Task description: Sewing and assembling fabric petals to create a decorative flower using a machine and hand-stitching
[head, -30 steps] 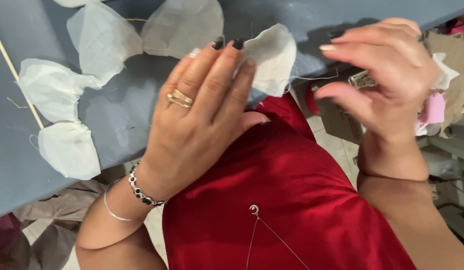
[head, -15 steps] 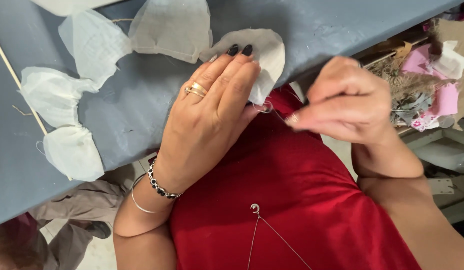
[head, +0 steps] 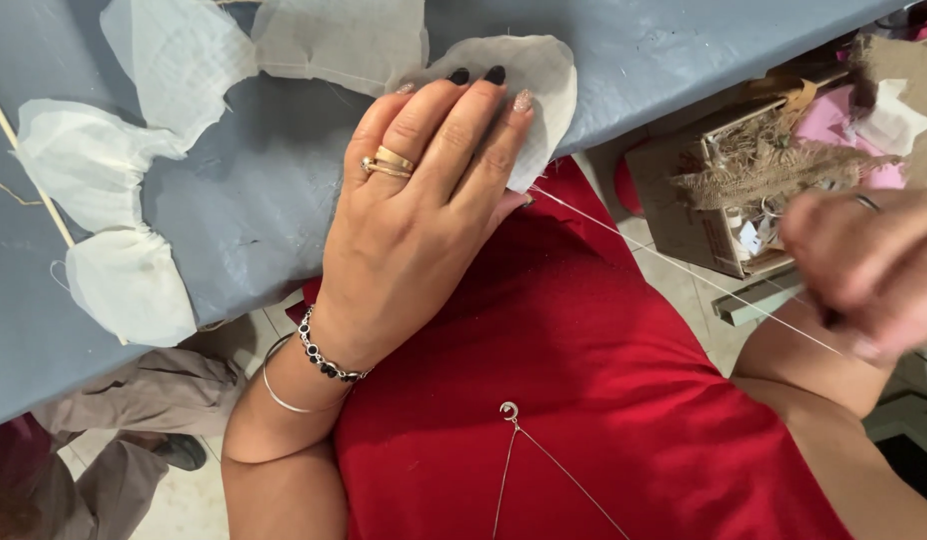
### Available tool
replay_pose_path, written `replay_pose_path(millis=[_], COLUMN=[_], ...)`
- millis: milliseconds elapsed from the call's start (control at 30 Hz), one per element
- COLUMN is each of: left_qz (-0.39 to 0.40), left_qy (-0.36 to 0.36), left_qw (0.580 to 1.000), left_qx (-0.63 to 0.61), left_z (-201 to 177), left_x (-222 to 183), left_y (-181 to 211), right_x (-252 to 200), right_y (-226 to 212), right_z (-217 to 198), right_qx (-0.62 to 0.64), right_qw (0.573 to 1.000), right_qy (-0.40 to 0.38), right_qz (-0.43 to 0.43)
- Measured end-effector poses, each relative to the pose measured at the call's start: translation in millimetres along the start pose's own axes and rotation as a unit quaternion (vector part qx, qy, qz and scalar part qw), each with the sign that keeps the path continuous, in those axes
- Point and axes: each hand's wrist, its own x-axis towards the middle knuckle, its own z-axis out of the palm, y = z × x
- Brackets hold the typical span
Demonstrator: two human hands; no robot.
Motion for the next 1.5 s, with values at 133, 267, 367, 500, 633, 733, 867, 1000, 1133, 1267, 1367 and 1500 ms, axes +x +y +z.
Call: replay_pose_path(millis=[133, 267, 367, 500, 633, 733, 867, 1000, 1133, 1267, 1367, 1500], left_qz=[-0.001, -0.011, -0.013, 0.012, 0.01, 0.011, 0.001, -0.005, -0.007, -0.002, -0.002, -0.006], left_qy=[0.002, 0.017, 0.046, 0.027, 0.001, -0.003, -0.004, -0.002, -0.008, -0.005, -0.005, 0.005], left_qw=[1.0, 0.999, 0.999, 0.999, 1.0, 0.999, 0.999, 0.998, 0.999, 0.999, 0.999, 1.0], left_qx=[0.024, 0.036, 0.017, -0.043, -0.023, -0.036, -0.044, -0.056, -0.052, -0.039, -0.033, -0.016], left_z=[3.4, -0.2, 0.1, -0.3, -1.1, 0.6, 1.5, 1.6, 2.1, 2.8, 3.5, 1.8], left_x=[-2.7, 0.6, -1.3, -8.2, -11.0, -11.5, -14.9, -15.1, -15.5, -14.9, -15.7, -13.5], left_y=[0.9, 2.8, 4.1, 5.1, 1.5, -0.9, -0.5, -0.2, 0.0, -0.3, 0.2, 1.7], right_x=[-103.2, -165.9, -37.7, 26.6, 92.8, 104.5, 108.7, 117.6, 120.4, 95.2, 54.2, -5.8], right_y=[14.0, 13.4, 15.6, 28.0, 32.1, 37.8, 41.7, 44.5, 37.4, 45.7, 66.2, 88.8], right_z=[-44.9, -54.9, -11.9, 39.0, 88.7, 103.5, 115.9, 120.6, 119.3, 104.6, 91.3, 59.0], right_qx=[0.019, 0.06, -0.05, -0.153, -0.268, -0.154, -0.218, -0.278, -0.23, -0.021, 0.098, 0.186], right_qw=[0.993, 0.971, 0.996, 0.977, 0.935, 0.946, 0.922, 0.912, 0.92, 0.944, 0.952, 0.967], right_qy=[-0.027, 0.002, 0.036, 0.131, 0.165, 0.184, 0.262, 0.276, 0.266, 0.226, 0.176, -0.011], right_qz=[0.113, 0.232, 0.063, 0.076, 0.162, 0.219, 0.183, 0.124, 0.173, 0.241, 0.231, 0.175])
